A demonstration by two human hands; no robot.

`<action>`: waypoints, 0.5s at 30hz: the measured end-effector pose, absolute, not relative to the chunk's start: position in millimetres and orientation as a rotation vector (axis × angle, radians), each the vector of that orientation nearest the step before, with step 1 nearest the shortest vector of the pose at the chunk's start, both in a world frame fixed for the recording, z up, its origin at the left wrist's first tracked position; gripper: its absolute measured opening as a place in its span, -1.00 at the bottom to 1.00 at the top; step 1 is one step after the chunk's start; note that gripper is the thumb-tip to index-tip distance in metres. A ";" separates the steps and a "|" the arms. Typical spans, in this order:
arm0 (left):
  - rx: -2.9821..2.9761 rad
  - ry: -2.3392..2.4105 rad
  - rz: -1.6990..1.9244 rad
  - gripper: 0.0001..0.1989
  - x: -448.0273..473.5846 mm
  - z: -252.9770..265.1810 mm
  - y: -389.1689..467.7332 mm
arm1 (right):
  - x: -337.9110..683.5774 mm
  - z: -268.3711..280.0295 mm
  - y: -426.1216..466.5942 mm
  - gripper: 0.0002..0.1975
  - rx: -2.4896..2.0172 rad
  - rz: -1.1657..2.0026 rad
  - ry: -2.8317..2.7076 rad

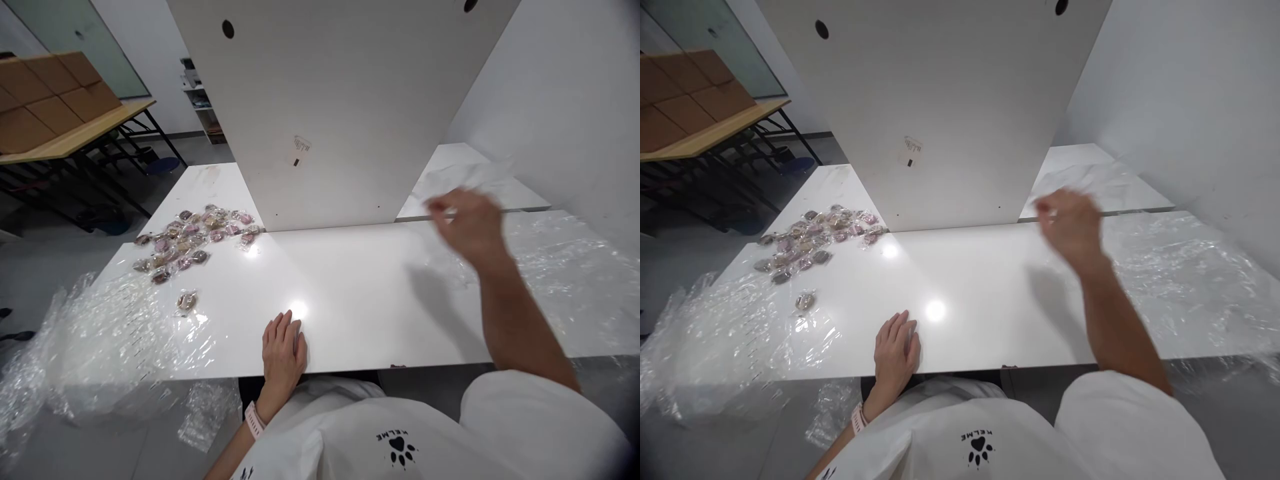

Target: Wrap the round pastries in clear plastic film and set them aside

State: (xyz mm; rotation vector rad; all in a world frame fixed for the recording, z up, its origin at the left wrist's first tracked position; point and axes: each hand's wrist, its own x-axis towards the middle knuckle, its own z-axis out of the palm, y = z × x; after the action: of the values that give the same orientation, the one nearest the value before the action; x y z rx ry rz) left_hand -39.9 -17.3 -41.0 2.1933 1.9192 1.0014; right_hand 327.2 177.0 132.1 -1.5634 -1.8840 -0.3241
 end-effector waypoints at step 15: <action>0.189 0.798 0.828 -0.60 -78.1 24.8 7.2 | 92.6 80.4 -47.2 -0.80 -0.013 1.509 -2.217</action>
State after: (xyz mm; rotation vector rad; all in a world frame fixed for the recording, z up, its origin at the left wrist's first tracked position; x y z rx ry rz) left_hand -78.1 7.2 24.8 0.1887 0.7976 0.8281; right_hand 92.6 -47.2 80.4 -0.0128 -2.2167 1.5093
